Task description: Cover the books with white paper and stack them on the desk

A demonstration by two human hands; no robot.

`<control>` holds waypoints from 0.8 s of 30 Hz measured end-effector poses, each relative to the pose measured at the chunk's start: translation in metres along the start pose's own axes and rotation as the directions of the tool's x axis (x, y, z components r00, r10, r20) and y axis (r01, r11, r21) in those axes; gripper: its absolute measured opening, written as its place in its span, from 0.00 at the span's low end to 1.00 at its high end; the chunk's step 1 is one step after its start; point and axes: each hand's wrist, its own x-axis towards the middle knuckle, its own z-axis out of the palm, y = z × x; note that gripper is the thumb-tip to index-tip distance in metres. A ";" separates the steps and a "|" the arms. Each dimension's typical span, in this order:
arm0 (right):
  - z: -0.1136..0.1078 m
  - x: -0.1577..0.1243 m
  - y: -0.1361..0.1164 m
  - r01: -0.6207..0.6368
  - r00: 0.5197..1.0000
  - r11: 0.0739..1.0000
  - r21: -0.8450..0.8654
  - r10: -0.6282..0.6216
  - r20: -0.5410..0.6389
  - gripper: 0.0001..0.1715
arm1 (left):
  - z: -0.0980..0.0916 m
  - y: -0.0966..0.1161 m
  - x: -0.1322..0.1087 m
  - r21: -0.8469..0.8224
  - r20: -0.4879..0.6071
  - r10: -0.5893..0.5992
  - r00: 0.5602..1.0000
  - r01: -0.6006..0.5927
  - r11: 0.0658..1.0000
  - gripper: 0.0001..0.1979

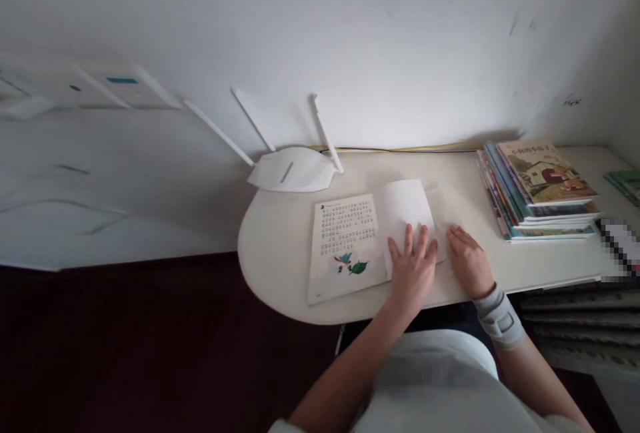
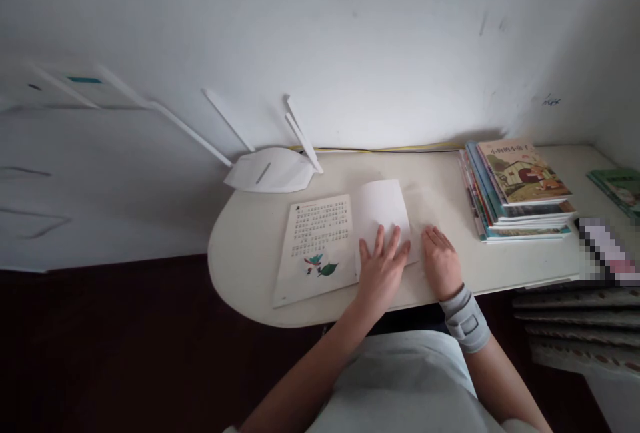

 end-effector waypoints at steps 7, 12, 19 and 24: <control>-0.014 0.014 -0.002 -0.016 0.999 0.999 -0.045 0.017 0.029 0.14 | -0.001 0.001 0.002 -0.016 0.071 -0.011 0.997 0.012 1.000 0.18; -0.017 0.016 0.002 -0.053 0.999 0.997 0.047 0.053 0.006 0.13 | -0.001 0.002 0.004 -0.043 0.093 0.010 0.996 -0.006 0.999 0.19; -0.007 0.010 0.004 -0.054 0.997 0.984 0.168 0.061 -0.042 0.18 | -0.005 0.014 -0.002 -0.049 0.066 0.040 0.997 -0.037 0.998 0.19; -0.003 0.009 0.008 -0.103 0.991 0.960 0.260 0.122 -0.060 0.20 | -0.012 0.024 -0.011 -0.046 0.048 0.037 0.998 -0.035 0.998 0.17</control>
